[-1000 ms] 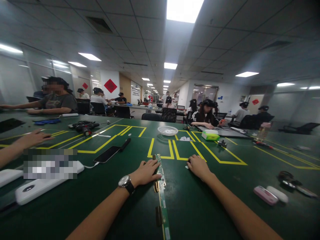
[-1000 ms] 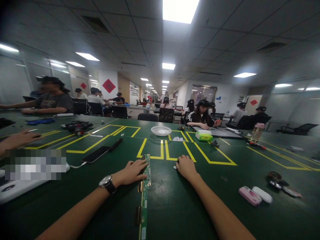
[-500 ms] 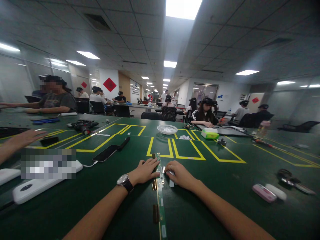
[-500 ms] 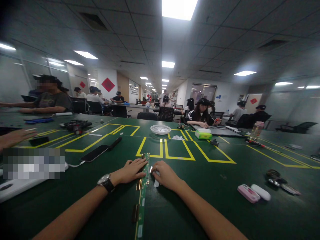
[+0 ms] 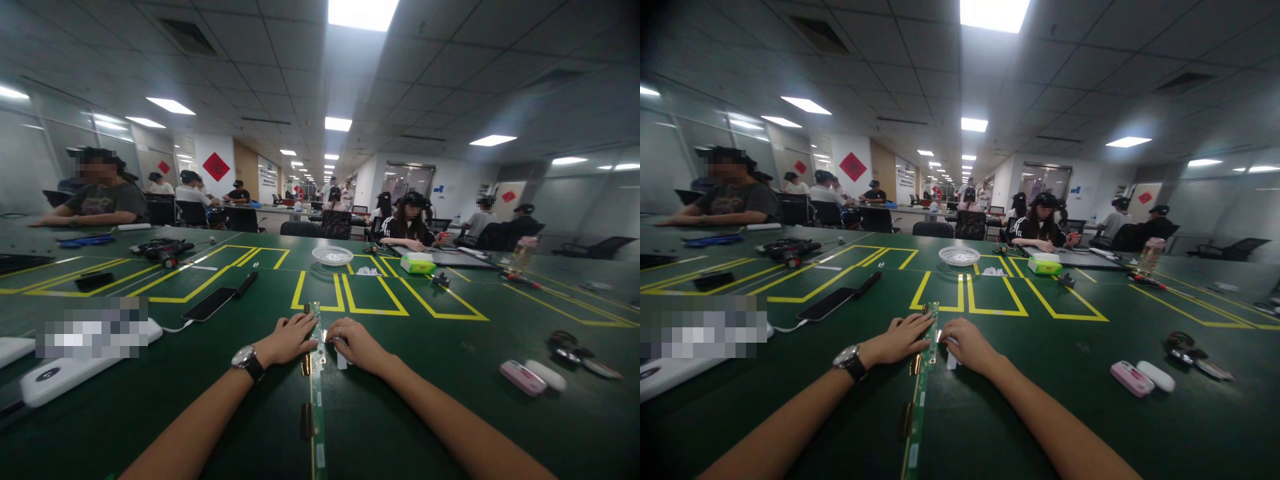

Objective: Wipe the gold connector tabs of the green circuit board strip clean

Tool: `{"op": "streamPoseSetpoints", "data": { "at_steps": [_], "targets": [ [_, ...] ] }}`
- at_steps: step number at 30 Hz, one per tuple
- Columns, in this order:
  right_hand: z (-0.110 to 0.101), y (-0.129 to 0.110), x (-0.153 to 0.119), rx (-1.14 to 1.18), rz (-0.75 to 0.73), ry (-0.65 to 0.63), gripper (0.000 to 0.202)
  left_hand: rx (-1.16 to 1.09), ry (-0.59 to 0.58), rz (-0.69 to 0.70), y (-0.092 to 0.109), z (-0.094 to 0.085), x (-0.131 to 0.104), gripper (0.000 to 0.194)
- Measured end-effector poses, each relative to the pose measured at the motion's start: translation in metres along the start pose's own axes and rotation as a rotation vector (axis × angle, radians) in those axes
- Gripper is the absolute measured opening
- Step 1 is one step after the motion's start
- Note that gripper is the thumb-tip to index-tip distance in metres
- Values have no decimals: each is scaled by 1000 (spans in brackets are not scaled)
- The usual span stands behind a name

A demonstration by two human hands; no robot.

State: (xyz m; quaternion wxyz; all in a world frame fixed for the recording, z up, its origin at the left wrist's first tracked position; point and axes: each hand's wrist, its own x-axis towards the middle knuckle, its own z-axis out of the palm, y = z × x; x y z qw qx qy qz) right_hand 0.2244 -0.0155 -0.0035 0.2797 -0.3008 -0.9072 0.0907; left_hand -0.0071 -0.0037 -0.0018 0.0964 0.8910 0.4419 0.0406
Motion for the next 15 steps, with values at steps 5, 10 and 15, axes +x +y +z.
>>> {"op": "streamPoseSetpoints", "data": {
  "at_steps": [5,10,15],
  "targets": [
    [0,4,1,29,-22,17,22,0,-2,-5,4,-1,-1,57],
    [-5,5,4,93,-96,-4,22,9,4,1,5,2,1,56],
    [-9,6,8,119,-148,-39,22,-2,-16,-5,6,3,2,56]
  ]
}}
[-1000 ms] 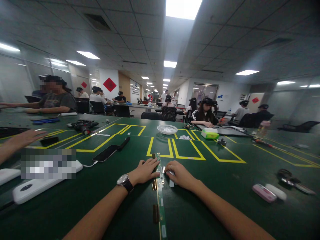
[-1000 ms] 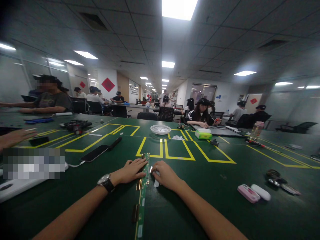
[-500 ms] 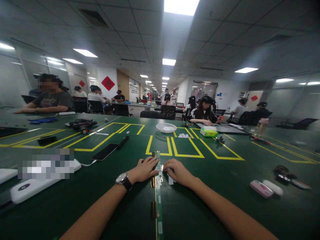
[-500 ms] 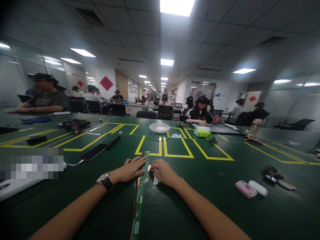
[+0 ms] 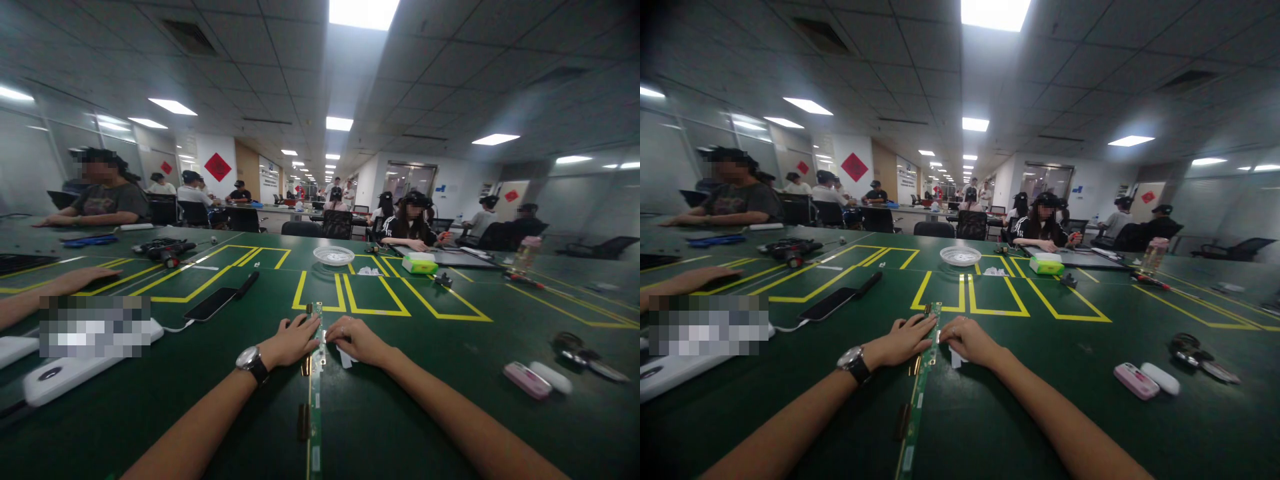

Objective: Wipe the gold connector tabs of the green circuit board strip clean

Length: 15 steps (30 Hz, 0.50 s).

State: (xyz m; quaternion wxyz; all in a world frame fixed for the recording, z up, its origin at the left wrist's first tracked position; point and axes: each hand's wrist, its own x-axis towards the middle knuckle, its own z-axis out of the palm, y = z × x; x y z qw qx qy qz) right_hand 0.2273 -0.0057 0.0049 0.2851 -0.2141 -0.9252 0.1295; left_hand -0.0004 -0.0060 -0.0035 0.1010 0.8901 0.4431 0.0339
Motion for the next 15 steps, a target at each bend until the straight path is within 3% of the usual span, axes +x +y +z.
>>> {"op": "streamPoseSetpoints", "data": {
  "at_steps": [15],
  "targets": [
    [5,-3,-1,-61,75,12,26,-30,-2,6,-2,-1,-2,56]
  ]
}}
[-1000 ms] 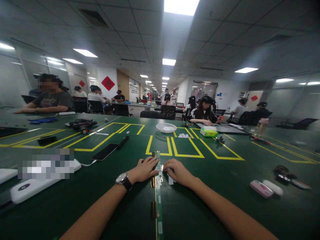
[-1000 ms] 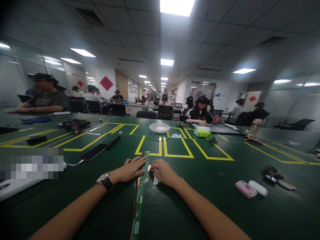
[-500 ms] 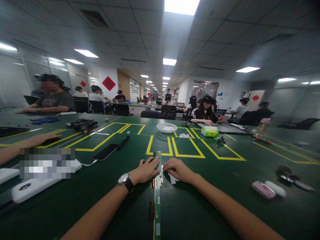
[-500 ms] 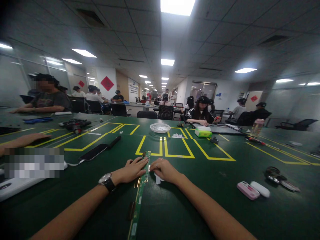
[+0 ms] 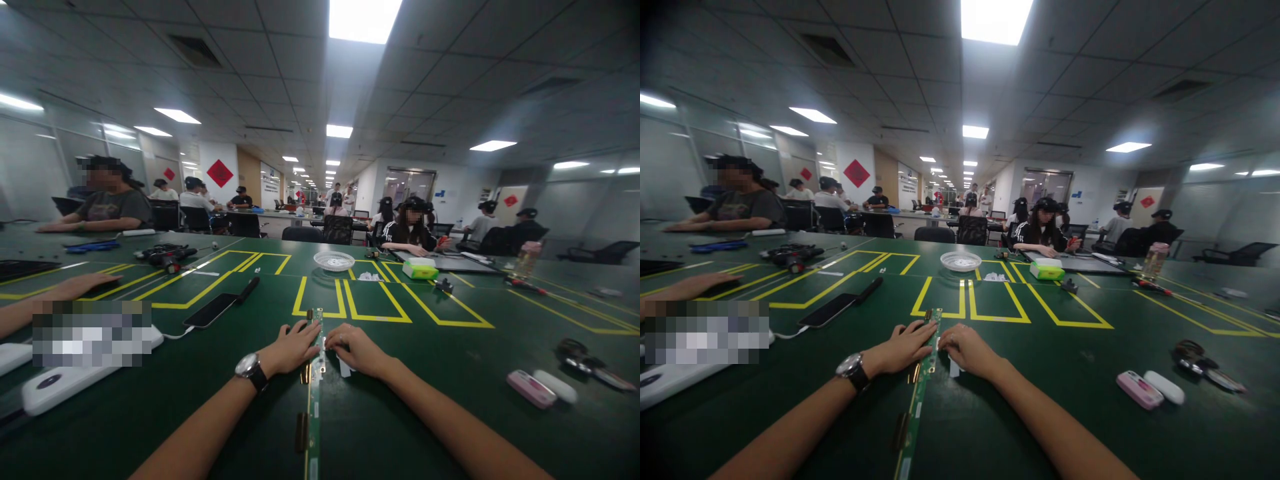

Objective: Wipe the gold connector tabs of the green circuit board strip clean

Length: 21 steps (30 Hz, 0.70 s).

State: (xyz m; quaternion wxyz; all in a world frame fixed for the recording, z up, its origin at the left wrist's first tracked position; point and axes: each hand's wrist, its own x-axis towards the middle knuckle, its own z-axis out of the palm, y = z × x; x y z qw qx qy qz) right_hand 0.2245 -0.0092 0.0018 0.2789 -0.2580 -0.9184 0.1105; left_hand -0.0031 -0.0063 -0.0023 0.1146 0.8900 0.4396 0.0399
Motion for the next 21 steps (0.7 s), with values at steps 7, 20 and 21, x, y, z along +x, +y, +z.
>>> {"op": "streamPoseSetpoints", "data": {
  "at_steps": [7,20,21],
  "targets": [
    [-15,-7,3,47,-29,-13,45,41,266,-36,-1,-7,3,53],
    [-49,59,-25,-510,391,-131,42,162,531,-82,5,-7,2,41],
    [-57,69,-33,-571,514,-111,39,164,521,-79,5,-7,2,41]
  ]
}}
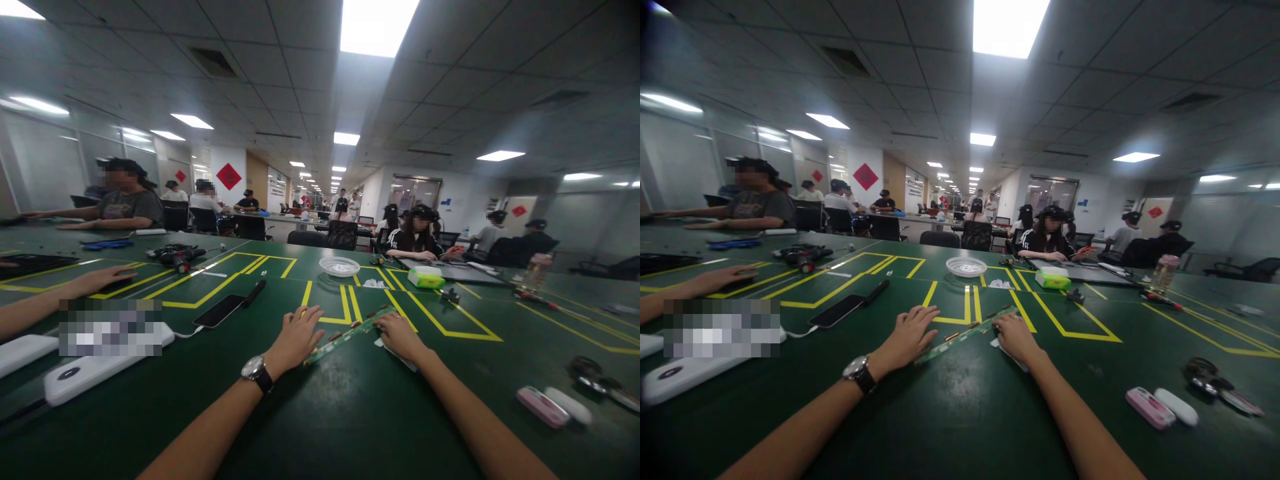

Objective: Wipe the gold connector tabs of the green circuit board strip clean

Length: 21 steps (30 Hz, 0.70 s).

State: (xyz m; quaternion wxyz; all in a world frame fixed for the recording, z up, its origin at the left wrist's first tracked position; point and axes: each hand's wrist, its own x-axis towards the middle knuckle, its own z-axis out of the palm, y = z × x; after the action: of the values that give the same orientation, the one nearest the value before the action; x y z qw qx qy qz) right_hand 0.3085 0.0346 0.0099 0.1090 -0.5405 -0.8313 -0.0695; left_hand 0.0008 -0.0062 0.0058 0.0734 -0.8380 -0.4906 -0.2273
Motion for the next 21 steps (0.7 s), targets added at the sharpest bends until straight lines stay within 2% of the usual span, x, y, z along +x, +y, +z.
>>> {"op": "streamPoseSetpoints", "data": {
  "at_steps": [3,6,12,21],
  "targets": [
    [0,36,-7,-116,314,-47,36,-8,-32,27,2,-1,0,40],
    [5,52,-12,-169,485,-45,39,-37,-65,71,6,-3,-1,39],
    [15,50,-12,-188,527,-28,41,-71,-111,139,17,-1,-4,37],
    [13,51,-12,-147,554,-85,47,-80,-124,157,19,0,-6,37]
  ]
}}
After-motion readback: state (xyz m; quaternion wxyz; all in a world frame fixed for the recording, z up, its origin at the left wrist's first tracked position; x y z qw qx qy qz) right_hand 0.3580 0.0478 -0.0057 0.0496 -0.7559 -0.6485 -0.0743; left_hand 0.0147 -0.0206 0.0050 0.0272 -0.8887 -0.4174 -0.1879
